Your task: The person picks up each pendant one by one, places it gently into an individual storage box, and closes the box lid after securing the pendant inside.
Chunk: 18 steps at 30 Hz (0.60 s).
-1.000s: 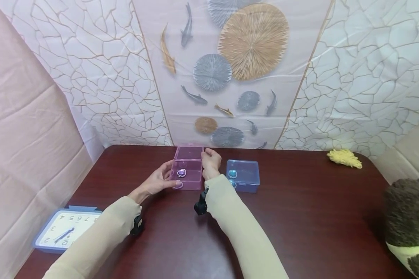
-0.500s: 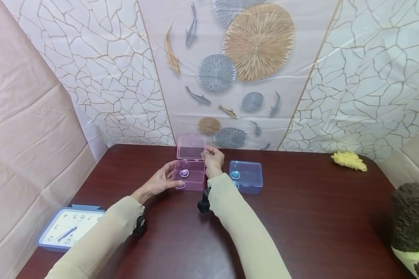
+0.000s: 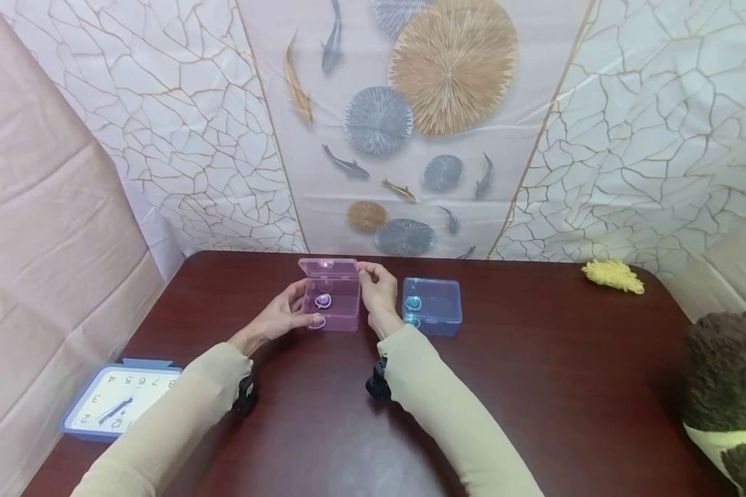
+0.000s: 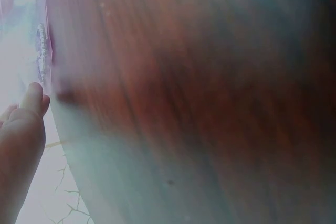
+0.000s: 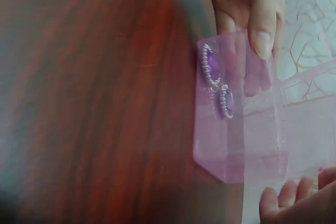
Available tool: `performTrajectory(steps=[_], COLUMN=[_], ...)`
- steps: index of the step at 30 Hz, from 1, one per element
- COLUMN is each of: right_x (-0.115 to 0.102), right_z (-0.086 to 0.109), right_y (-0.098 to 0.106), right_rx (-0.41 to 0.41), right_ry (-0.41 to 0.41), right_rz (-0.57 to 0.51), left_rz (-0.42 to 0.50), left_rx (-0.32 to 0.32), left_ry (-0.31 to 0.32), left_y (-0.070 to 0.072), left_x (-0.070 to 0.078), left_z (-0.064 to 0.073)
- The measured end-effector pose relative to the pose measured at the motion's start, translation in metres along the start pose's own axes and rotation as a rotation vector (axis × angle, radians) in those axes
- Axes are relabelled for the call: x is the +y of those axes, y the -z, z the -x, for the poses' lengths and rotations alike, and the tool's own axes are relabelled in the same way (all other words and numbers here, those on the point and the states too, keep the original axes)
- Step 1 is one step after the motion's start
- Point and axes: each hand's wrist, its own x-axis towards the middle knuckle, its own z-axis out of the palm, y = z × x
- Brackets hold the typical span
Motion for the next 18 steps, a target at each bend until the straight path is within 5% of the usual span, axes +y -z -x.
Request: performTrajectory(steps=[10, 18], right_x=[0.006, 0.018], right_z=[0.021, 0.026], right_y=[0.014, 0.016], right_rx=[-0.148, -0.16], right_ry=[-0.139, -0.09], right_rz=[-0.036, -0.031], left_rz=[0.025, -0.103], left_rx=[0.013, 0.081], left_ry=[0.001, 0.039], left_y=[-0.001, -0.007], left_x=[0.005, 0.007], left_z=[-0.001, 0.002])
